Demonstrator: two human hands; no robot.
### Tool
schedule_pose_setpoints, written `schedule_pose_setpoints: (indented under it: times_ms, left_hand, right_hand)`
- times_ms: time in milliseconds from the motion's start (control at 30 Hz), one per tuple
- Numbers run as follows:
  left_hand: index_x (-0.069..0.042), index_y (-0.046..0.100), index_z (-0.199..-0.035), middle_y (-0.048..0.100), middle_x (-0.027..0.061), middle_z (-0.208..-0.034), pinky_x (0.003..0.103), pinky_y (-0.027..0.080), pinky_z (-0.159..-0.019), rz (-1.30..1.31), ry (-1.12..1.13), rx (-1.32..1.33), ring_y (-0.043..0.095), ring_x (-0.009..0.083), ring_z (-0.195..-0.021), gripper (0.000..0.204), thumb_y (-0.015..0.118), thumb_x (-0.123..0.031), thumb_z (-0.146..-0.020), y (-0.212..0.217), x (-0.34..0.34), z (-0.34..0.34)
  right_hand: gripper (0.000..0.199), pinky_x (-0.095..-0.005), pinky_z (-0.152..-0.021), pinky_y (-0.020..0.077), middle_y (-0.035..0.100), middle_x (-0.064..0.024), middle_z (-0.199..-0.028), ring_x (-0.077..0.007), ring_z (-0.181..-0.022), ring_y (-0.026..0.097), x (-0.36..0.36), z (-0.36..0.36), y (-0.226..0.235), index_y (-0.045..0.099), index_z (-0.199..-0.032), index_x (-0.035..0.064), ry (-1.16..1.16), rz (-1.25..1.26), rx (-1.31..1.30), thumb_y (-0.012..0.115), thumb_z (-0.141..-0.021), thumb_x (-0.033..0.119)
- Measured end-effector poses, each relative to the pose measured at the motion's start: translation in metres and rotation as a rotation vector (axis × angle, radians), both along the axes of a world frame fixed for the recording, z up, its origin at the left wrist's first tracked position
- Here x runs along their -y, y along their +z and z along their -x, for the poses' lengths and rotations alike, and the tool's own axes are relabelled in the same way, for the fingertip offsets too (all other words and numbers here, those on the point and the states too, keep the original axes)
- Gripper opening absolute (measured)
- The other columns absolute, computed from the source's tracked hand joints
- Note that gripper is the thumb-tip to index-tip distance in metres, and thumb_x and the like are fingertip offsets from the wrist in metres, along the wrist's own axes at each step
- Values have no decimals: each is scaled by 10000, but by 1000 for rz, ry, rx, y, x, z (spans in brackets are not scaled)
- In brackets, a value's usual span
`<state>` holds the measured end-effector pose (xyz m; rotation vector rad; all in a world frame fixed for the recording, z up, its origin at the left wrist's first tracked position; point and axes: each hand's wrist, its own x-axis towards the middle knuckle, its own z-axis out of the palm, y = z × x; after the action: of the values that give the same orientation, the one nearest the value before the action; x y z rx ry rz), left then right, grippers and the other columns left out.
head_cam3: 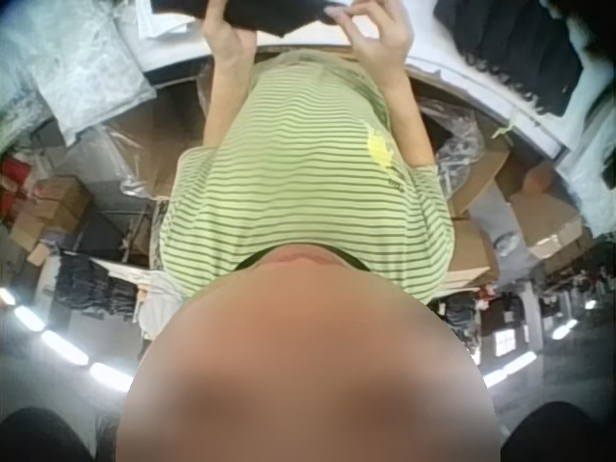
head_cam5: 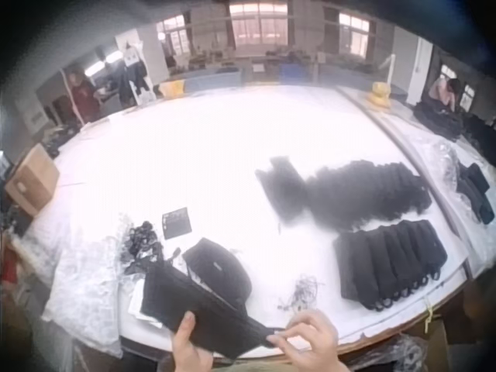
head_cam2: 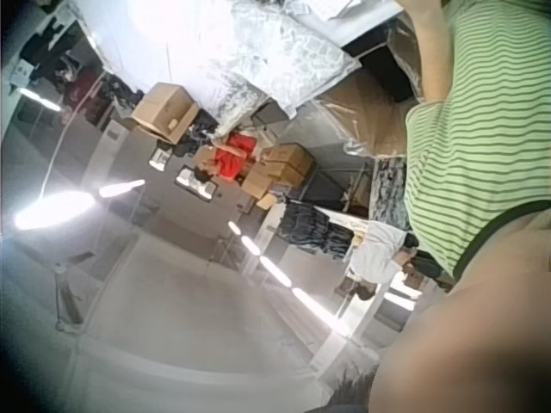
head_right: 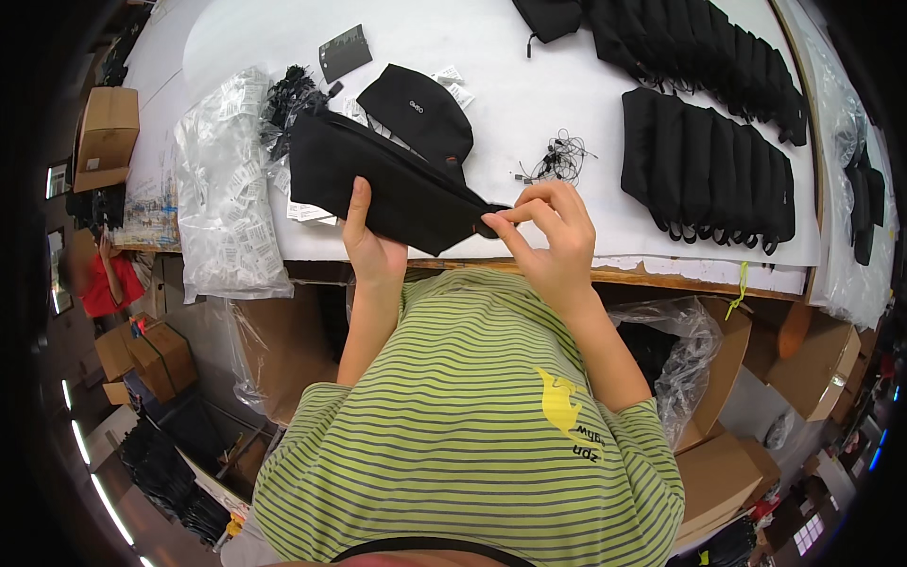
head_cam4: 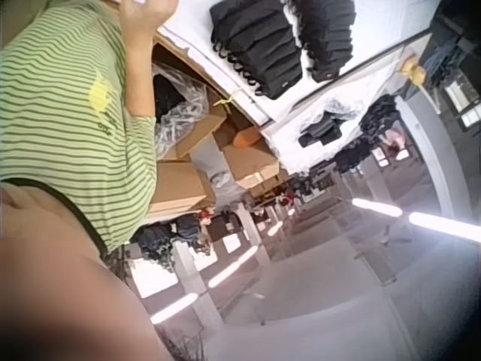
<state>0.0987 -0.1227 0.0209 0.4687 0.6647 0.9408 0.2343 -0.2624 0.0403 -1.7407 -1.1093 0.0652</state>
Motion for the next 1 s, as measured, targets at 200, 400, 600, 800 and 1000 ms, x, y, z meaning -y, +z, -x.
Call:
schedule_pose_setpoints:
  times_ms: [200,400,600,800,1000]
  left_hand:
    - [-81,454,-1284,527,49,-1212,346,425,-966,-14,-1,-20,512,205,-1115,474,637,-55,-847,7,0,-3]
    - [-1,495,-1214,583,98,-1110,325,485,-862,-29,-261,-68,581,199,-995,473,675,-45,-779,23,9,-9]
    - [41,528,-1153,619,109,-1013,282,509,-767,-7,-603,-200,614,170,-876,477,706,-60,-722,31,14,-12]
    - [30,557,-1100,631,98,-956,268,522,-701,70,-525,-225,628,161,-801,397,689,-71,-739,33,17,-16]
    - [21,568,-1078,640,88,-913,263,531,-677,157,-472,-154,642,160,-761,324,658,-94,-789,29,7,-18]
  right_hand:
    - [90,-257,-602,388,562,-27,-797,-140,-713,512,4,0,1,636,-740,44,-64,27,-247,723,-735,65]
    - [247,-221,-680,406,609,-38,-891,-97,-776,539,-19,-17,18,664,-1079,61,270,33,-633,645,-844,136]
    - [248,-206,-689,447,655,-43,-893,-75,-726,563,-43,-17,22,646,-1030,-12,29,-181,-756,678,-833,136]
    - [108,-211,-599,427,639,-21,-802,-85,-673,559,-38,-21,20,665,-850,33,-60,-163,-358,722,-765,67]
    - [91,-227,-535,396,583,-22,-718,-117,-613,516,-28,-13,32,647,-785,38,109,-53,-240,720,-730,32]
